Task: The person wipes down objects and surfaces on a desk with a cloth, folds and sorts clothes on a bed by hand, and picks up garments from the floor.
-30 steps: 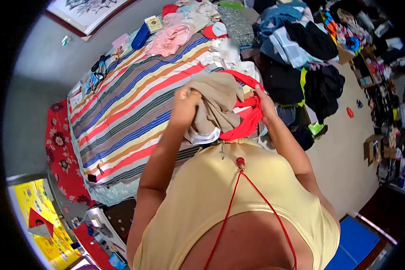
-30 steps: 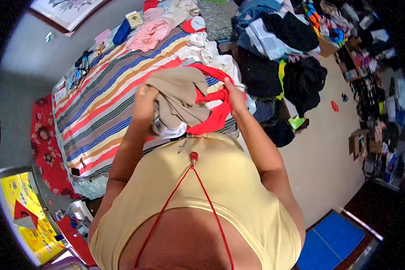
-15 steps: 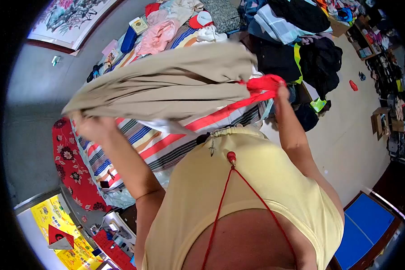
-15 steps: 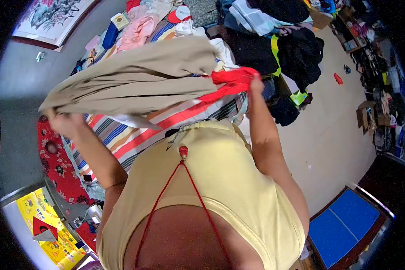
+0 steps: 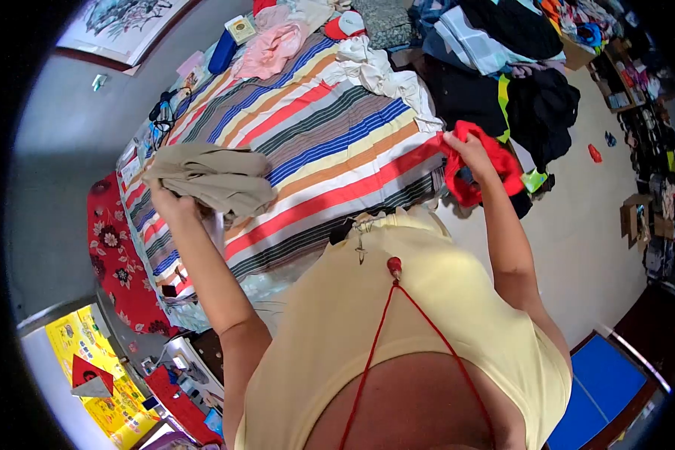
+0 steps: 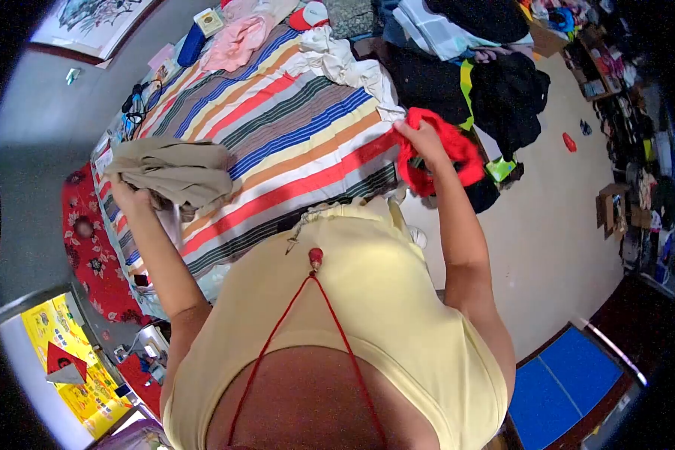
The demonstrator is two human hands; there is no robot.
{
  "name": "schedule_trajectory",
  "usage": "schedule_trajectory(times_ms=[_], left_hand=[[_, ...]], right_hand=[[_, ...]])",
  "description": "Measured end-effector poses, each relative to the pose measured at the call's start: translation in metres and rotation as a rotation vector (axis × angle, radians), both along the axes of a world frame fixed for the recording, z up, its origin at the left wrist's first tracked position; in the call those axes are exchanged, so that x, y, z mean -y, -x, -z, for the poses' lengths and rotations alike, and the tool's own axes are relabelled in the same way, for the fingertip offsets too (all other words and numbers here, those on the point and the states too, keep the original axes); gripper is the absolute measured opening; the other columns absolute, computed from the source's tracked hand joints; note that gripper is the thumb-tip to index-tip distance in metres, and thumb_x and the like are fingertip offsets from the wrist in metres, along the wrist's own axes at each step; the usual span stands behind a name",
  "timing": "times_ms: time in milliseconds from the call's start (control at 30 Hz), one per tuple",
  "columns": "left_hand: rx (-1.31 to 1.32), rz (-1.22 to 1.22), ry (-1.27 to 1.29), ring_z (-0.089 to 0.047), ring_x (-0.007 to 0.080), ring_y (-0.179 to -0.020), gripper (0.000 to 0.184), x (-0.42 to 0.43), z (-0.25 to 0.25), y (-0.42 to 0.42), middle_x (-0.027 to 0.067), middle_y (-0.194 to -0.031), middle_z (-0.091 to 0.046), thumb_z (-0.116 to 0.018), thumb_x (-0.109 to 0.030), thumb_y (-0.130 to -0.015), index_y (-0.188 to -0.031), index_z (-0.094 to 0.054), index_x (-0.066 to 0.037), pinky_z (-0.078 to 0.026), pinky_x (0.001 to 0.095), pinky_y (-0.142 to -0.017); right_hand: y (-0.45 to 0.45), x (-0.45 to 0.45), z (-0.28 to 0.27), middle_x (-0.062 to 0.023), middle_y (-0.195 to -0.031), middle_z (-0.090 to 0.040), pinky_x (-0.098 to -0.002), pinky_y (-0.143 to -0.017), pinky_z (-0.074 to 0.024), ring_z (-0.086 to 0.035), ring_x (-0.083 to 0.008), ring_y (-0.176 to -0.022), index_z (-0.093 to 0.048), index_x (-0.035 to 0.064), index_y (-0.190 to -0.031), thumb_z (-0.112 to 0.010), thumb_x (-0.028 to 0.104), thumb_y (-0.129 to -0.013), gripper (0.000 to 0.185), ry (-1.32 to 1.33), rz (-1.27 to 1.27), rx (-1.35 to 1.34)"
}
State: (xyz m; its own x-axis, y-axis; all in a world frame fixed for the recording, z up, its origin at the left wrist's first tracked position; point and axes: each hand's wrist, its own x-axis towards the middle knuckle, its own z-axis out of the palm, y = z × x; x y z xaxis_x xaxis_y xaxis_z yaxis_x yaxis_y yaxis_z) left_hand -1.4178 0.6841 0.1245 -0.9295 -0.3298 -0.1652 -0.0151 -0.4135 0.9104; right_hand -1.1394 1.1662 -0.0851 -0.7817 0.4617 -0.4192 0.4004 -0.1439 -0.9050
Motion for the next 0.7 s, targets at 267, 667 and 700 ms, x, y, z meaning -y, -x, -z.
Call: schedule_trajectory(times_ms=[267, 667, 700], left_hand=[[0.011, 0.216, 0.105, -0.055, 0.0262, -0.112, 0.042, 0.032, 0.098, -0.022, 0.0127, -0.121, -0.058, -0.041, -0.035, -0.099, -0.123, -0.052, -0.003, -0.043, 0.0400, -0.098], [0.518, 0.523, 0.702, -0.060, 0.0198, -0.093, 0.046, 0.028, 0.249, -0.011, 0.0108, -0.106, -0.064, -0.050, -0.038, -0.095, -0.124, -0.055, -0.002, -0.048, 0.0317, -0.076], [0.501, 0.515, 0.691, -0.060, 0.0198, -0.093, 0.046, 0.033, 0.266, -0.006, 0.0108, -0.106, -0.064, -0.050, -0.038, -0.095, -0.124, -0.055, -0.002, -0.048, 0.0317, -0.076]], right_hand=[[0.043, 0.032, -0.003, -0.0040, -0.088, -0.063, -0.0299, -0.072, -0.0489, -0.060, -0.0134, -0.080, -0.057, 0.0022, -0.103, -0.073, 0.014, -0.076, 0.033, -0.151, -0.283, -0.101], [0.146, 0.078, 0.023, -0.0133, -0.092, -0.064, -0.0343, -0.078, -0.0481, -0.063, -0.0232, -0.084, -0.056, 0.0021, -0.111, -0.066, 0.011, -0.080, 0.034, -0.424, -0.388, -0.230], [0.155, 0.088, 0.003, -0.0157, -0.090, -0.063, -0.0357, -0.077, -0.0476, -0.063, -0.0266, -0.084, -0.058, 0.0023, -0.108, -0.066, 0.011, -0.080, 0.031, -0.505, -0.398, -0.123]])
